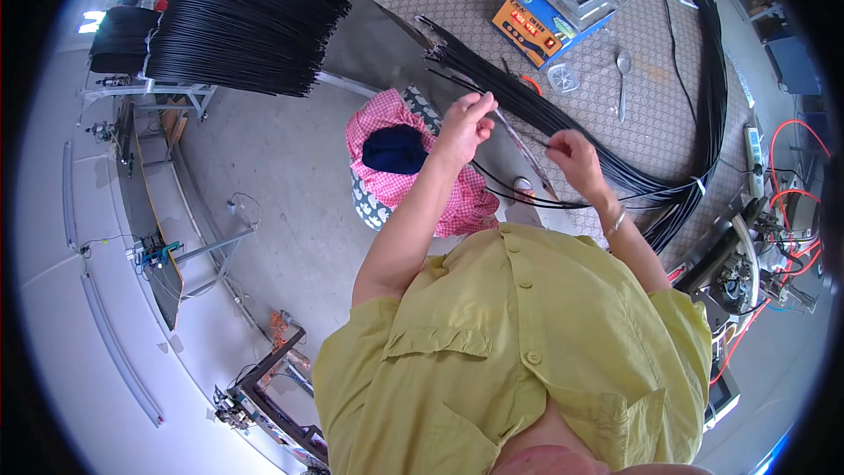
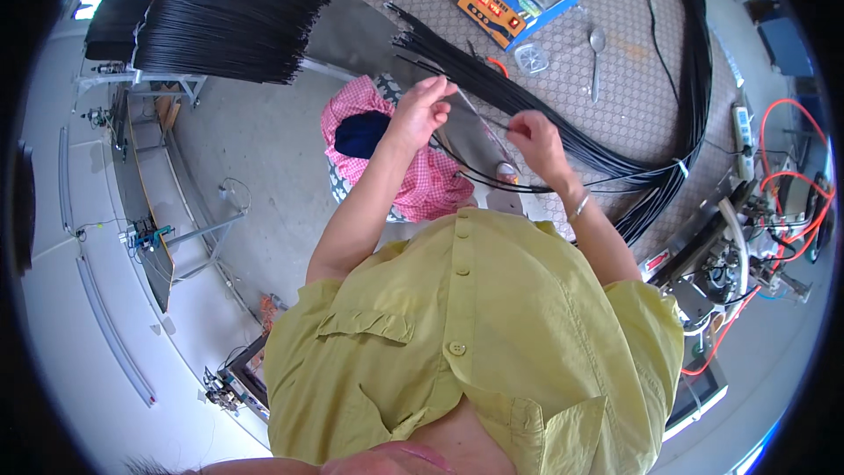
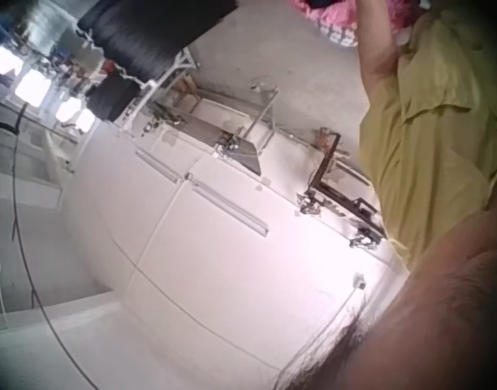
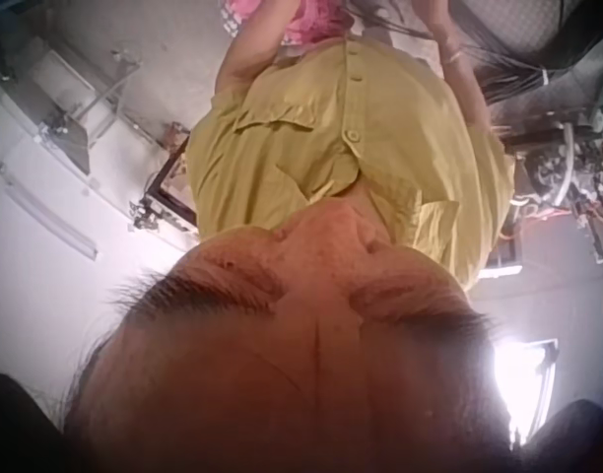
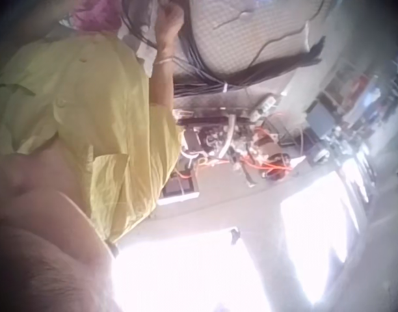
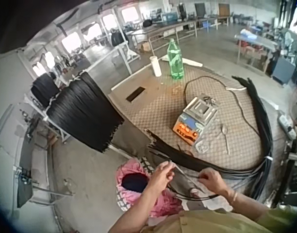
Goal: Manually attaching small plastic components to the ends of electrical cables at an industrial workbench.
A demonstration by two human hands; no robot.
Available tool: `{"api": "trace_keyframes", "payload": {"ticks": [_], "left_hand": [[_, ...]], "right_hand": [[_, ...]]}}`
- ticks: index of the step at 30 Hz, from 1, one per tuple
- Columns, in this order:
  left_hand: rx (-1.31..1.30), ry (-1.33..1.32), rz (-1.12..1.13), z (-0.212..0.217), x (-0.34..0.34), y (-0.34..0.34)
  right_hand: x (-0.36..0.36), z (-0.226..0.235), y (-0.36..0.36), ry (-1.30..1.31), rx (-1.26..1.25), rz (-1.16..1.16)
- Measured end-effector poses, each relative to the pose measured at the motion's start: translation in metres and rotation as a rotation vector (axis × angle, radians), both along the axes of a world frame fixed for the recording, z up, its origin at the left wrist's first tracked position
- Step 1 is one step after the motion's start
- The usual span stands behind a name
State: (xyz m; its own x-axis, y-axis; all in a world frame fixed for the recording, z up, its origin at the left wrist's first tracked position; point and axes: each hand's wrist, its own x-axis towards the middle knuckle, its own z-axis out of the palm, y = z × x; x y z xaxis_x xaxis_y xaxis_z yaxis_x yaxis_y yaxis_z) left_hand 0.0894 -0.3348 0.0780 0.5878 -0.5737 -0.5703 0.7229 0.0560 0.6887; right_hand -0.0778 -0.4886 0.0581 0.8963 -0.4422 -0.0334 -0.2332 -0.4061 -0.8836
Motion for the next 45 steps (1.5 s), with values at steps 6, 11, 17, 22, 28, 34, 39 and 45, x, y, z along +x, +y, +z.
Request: {"api": "trace_keyframes", "payload": {"ticks": [6, 11, 17, 22, 28, 34, 39, 45], "left_hand": [[-0.065, -0.238, 0.25, 0.05, 0.004, 0.02], [0.076, -0.469, 0.035, 0.095, -0.031, 0.037], [0.031, -0.541, 0.0, 0.122, -0.063, 0.043], [-0.259, -0.42, 0.075, 0.135, -0.061, 0.056], [-0.371, -0.249, 0.077, 0.151, -0.063, 0.065], [-0.215, -0.522, 0.026, 0.149, -0.06, 0.067], [0.05, -0.772, -0.044, 0.164, -0.059, 0.068], [0.124, -0.611, -0.191, 0.18, -0.045, 0.083]], "right_hand": [[-0.032, 0.024, 0.011, 0.292, 0.178, 0.224], [-0.002, 0.054, 0.029, 0.145, 0.274, 0.182], [0.047, 0.1, 0.069, -0.389, 0.886, 0.277], [0.042, 0.099, 0.068, -0.371, 0.896, 0.333], [0.039, 0.098, 0.066, -0.326, 0.99, 0.376], [0.035, 0.104, 0.065, -0.229, 1.052, 0.385], [0.031, 0.109, 0.062, -0.226, 1.024, 0.397], [0.04, 0.12, 0.061, -0.392, 0.627, 0.428]]}}
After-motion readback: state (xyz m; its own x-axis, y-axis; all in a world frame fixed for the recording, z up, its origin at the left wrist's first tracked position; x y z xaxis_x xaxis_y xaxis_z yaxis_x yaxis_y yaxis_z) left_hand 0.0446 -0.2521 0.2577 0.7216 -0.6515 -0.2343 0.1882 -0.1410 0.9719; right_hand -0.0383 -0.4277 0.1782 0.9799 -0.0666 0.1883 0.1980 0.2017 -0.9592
